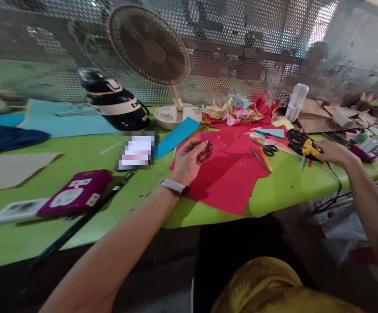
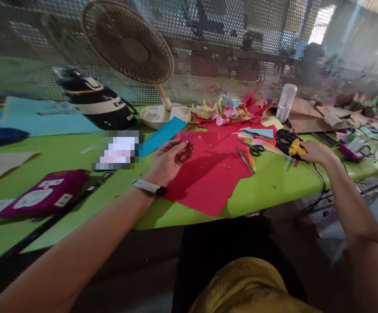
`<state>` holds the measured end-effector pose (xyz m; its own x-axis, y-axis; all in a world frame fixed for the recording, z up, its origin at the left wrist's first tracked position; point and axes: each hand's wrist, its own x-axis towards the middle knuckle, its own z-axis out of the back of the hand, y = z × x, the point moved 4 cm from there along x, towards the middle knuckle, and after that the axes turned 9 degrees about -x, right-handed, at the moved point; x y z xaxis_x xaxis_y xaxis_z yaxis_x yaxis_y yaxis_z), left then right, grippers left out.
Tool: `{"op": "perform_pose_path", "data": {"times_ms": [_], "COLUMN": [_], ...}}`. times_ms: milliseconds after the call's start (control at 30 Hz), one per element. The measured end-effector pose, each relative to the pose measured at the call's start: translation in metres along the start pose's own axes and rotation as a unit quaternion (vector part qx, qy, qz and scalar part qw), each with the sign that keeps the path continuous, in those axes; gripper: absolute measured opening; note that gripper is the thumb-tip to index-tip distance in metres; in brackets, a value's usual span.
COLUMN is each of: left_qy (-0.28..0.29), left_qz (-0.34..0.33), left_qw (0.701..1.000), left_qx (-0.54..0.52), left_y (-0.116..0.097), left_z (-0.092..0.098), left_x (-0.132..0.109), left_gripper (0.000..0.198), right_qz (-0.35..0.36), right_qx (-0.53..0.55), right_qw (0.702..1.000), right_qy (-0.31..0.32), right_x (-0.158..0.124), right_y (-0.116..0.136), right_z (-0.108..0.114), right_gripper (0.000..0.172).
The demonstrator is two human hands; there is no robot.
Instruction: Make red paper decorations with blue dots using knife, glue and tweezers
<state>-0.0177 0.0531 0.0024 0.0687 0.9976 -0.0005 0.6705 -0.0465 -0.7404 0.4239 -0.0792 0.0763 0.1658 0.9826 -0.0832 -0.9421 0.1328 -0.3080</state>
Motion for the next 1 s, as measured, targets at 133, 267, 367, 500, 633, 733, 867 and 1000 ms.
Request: {"op": "perform_pose_path", "data": {"times_ms": [133,267,367,500,633,733,867,1000], "left_qy": [0.011,0.021,0.033,0.037,0.050,0.051,0.068,0.071], "left_qz": [0.012,0.011,0.012,0.018,0.032,0.032,0.039,0.043], "left_qw": [1.000,1.000,0.999,0.998,0.996,0.996,0.995,0.994], "left_qx": [0.008,0.021,0.036,0.055,0.065,0.062,0.059,0.065], "left_y": [0.003,0.004,0.005,0.007,0.009,0.008,0.008,0.008], "left_z": [-0.001,0.000,0.001,0.003,0.001,-0.002,-0.006,-0.006], "left_x": [0.000,-0.002,-0.002,-0.001,-0.003,-0.005,-0.008,-0.009], "left_gripper": [0.024,0.027,0.029,0.034,0.036,0.034,0.032,0.031], "right_qz": [0.004,-0.038,-0.074,-0.080,-0.104,-0.132,-0.141,-0.168], "right_qx": [-0.002,-0.005,-0.002,0.005,0.005,-0.007,-0.022,-0.021], "right_qw": [1.000,0.999,0.997,0.997,0.995,0.990,0.987,0.979], "right_qy": [0.028,0.019,0.028,0.023,-0.005,-0.050,-0.075,-0.111], "right_x": [-0.002,0.002,0.004,0.008,0.009,0.007,0.003,-0.004], "right_y": [-0.005,0.000,0.000,0.001,0.002,0.001,0.001,-0.001], "right_z": [-0.020,-0.024,-0.025,-0.026,-0.027,-0.028,-0.033,-0.032], "right_gripper": [0.046,0.050,0.046,0.041,0.043,0.050,0.048,0.047]}}
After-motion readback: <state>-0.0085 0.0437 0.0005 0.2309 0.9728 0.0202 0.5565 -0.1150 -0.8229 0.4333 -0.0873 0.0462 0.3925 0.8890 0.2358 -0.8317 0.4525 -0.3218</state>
